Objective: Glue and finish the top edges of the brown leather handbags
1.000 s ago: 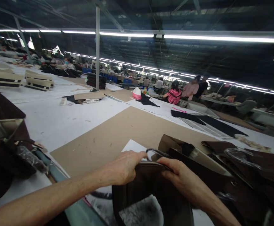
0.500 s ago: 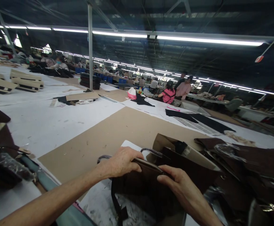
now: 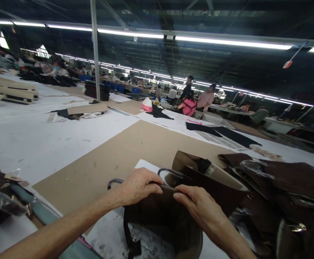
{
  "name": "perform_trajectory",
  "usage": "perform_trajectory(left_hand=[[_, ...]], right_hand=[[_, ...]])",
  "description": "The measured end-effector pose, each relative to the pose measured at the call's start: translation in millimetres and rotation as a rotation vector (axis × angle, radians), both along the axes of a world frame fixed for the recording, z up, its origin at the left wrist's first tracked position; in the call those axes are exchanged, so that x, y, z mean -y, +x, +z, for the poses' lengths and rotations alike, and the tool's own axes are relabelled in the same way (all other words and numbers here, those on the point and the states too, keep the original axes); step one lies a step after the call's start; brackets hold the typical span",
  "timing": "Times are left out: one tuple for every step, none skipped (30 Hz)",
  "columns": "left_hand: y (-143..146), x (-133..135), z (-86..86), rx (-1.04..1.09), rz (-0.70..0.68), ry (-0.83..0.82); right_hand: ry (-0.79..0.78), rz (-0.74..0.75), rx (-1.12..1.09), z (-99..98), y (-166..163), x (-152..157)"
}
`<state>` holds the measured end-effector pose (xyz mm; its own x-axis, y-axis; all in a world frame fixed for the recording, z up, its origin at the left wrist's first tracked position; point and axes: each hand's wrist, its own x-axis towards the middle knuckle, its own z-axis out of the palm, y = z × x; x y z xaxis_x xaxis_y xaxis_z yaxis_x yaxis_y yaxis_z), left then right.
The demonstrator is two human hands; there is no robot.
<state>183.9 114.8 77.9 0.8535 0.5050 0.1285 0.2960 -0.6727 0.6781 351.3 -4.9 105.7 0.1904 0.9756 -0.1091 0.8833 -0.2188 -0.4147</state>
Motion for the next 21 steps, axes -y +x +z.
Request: perform_trajectory(left_hand=[[0.4, 0.2, -0.3, 0.003, 0.004, -0.007], [0.8, 0.5, -0.3, 0.007, 0.008, -0.012], [0.9, 0.9, -0.3, 0.010, 0.012, -0.013], [1.0, 1.3, -0.2, 0.012, 0.015, -0.014], [0.9, 1.6, -0.2, 0.013, 0.015, -0.014], [0.7, 1.8, -0.4, 0.014, 0.018, -0.014], [0.5, 1.9, -0.7, 0.015, 0.022, -0.015], [0.3, 1.8, -1.2, 0.018, 0.026, -0.016], [0.2, 1.7, -1.8, 0.020, 0.029, -0.020], [0.2, 1.6, -2.3, 0.022, 0.032, -0.026], [0.2, 1.5, -2.6, 0.025, 0.036, -0.033], [0.4, 1.6, -2.6, 0.028, 0.040, -0.040], [0.7, 1.7, -2.3, 0.029, 0.045, -0.050], [1.0, 1.9, -1.6, 0.029, 0.053, -0.060], [1.5, 2.3, -0.6, 0.026, 0.064, -0.072], [2.0, 2.6, 0.6, 0.019, 0.079, -0.083], [2.5, 3.0, 1.8, 0.009, 0.096, -0.096], [3.1, 3.4, 2.9, -0.006, 0.116, -0.107], [3.7, 3.7, 3.7, -0.021, 0.136, -0.117], [4.3, 3.8, 4.1, -0.037, 0.158, -0.125], [5.0, 3.8, 4.1, -0.052, 0.177, -0.132]], right_hand=[[-0.004, -0.006, 0.010, -1.2, 0.4, -0.5], [-0.002, -0.015, 0.025, -2.6, 0.7, -1.0], [-0.003, -0.021, 0.042, -4.0, 0.9, -1.3], [-0.004, -0.026, 0.058, -5.3, 0.9, -1.6], [-0.005, -0.028, 0.075, -6.2, 0.6, -1.9], [-0.007, -0.028, 0.088, -6.7, 0.2, -2.1], [-0.009, -0.031, 0.096, -6.7, -0.4, -2.2], [-0.006, -0.034, 0.103, -6.4, -1.0, -2.3], [-0.005, -0.038, 0.108, -6.0, -1.7, -2.2], [-0.006, -0.042, 0.114, -5.5, -2.3, -2.1], [-0.010, -0.045, 0.122, -5.2, -2.7, -1.9], [-0.015, -0.048, 0.134, -5.2, -2.9, -1.8], [-0.015, -0.047, 0.147, -5.4, -2.9, -1.7], [-0.013, -0.042, 0.158, -6.0, -2.8, -1.8], [-0.010, -0.037, 0.167, -6.8, -2.6, -2.0], [-0.006, -0.035, 0.174, -7.6, -2.4, -2.3], [-0.005, -0.033, 0.181, -8.5, -2.3, -2.7], [-0.006, -0.035, 0.189, -9.2, -2.2, -3.2], [-0.006, -0.038, 0.199, -9.9, -2.1, -3.7], [-0.005, -0.041, 0.209, -10.4, -2.1, -4.2], [0.000, -0.040, 0.218, -10.8, -2.0, -4.5]])
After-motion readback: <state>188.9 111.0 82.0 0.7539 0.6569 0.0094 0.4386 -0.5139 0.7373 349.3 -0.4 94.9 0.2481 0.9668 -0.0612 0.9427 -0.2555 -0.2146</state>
